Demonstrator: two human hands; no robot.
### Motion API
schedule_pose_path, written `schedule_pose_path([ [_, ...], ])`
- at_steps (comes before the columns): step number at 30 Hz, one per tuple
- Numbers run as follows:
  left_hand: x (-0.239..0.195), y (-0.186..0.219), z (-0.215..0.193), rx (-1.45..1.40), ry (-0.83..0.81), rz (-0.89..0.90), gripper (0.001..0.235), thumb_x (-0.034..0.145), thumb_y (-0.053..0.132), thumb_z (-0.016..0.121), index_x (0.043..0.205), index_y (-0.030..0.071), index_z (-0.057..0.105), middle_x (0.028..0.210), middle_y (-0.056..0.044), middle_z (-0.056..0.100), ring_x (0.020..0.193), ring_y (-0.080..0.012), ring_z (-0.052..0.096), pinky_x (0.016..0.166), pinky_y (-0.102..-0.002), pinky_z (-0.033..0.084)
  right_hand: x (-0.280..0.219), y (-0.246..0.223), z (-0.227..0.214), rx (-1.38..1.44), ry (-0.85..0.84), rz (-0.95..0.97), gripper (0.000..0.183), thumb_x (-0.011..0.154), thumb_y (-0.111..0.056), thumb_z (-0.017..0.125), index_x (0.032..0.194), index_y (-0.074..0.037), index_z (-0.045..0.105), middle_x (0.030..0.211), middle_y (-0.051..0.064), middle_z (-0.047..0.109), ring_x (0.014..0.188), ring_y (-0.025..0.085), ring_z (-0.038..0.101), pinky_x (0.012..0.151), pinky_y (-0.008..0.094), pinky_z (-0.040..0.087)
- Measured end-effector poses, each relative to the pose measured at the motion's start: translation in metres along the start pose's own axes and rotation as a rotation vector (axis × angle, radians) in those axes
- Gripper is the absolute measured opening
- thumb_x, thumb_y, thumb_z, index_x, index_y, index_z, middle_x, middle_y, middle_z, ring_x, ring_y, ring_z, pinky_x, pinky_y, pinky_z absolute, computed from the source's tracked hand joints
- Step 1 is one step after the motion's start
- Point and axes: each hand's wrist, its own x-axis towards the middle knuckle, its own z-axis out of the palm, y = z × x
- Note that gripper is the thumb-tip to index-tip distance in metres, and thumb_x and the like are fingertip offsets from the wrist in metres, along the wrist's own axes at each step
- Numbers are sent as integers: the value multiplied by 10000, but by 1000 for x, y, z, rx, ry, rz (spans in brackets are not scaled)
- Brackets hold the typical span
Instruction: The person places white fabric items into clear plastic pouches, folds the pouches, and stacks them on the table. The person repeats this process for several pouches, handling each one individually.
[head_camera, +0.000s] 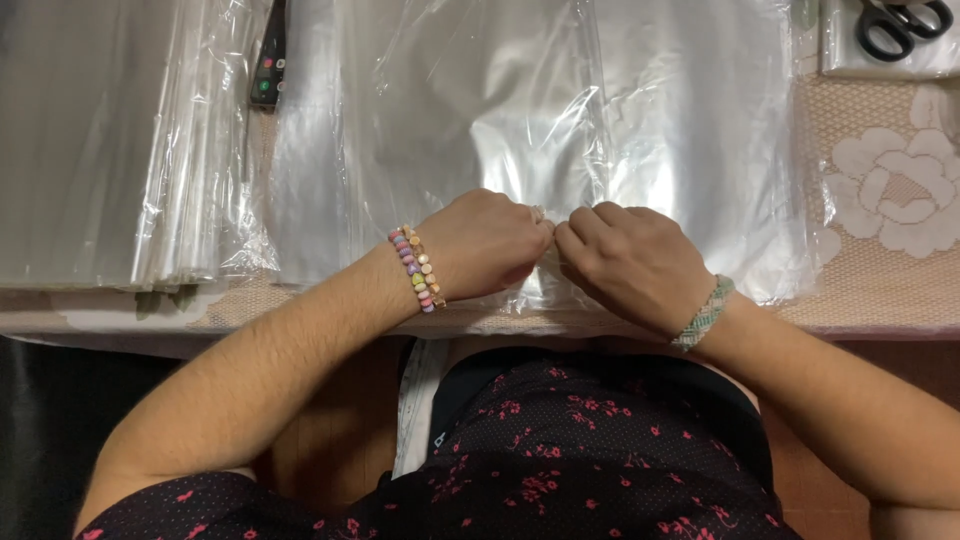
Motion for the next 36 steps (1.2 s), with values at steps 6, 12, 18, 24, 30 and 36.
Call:
schedule_pose_path([
  [6,-3,-6,-14,-152,51,-30,370,872,128,621,1187,-12,485,820,-213,701,769,-474,712,695,-566,584,9,-11,6,-280,239,72,252,982,-253,560,757,-152,607,670,-21,493,654,155,618,613,244,520],
  [12,-13,29,-14,40,288,-99,609,868,33,595,1416,-10,333,801,-203,687,757,-436,713,664,-551,581,16,-26,28,-256,268,99,242,912,-217,547,675,-178,575,613,-29,449,579,145,543,537,253,473],
  [18,-55,11,4,694,517,-363,603,900,140,642,1479,215,491,1013,-163,706,991,-356,712,813,-473,560,20,-5,2,83,55,221,189,947,-227,582,874,-107,709,733,12,626,661,173,680,532,251,507],
  [24,-104,-67,11,435,674,-350,318,959,126,678,1272,181,676,884,-25,659,968,-245,690,941,-426,509,27,21,-12,515,37,426,144,909,-221,661,901,-162,793,735,48,724,698,292,719,609,345,563],
  [30,-97,-102,-11,-175,750,-220,134,931,87,771,1022,185,782,911,3,761,944,-252,733,939,-376,532,44,29,-40,611,-174,449,186,857,-219,681,965,-104,779,817,106,746,768,343,730,682,420,587],
  [36,-57,-76,-93,417,713,-19,244,736,-66,652,780,171,612,702,15,634,660,-224,616,502,-368,414,83,12,-71,430,52,336,541,920,-503,611,1316,-140,544,853,96,680,651,387,654,465,519,466],
])
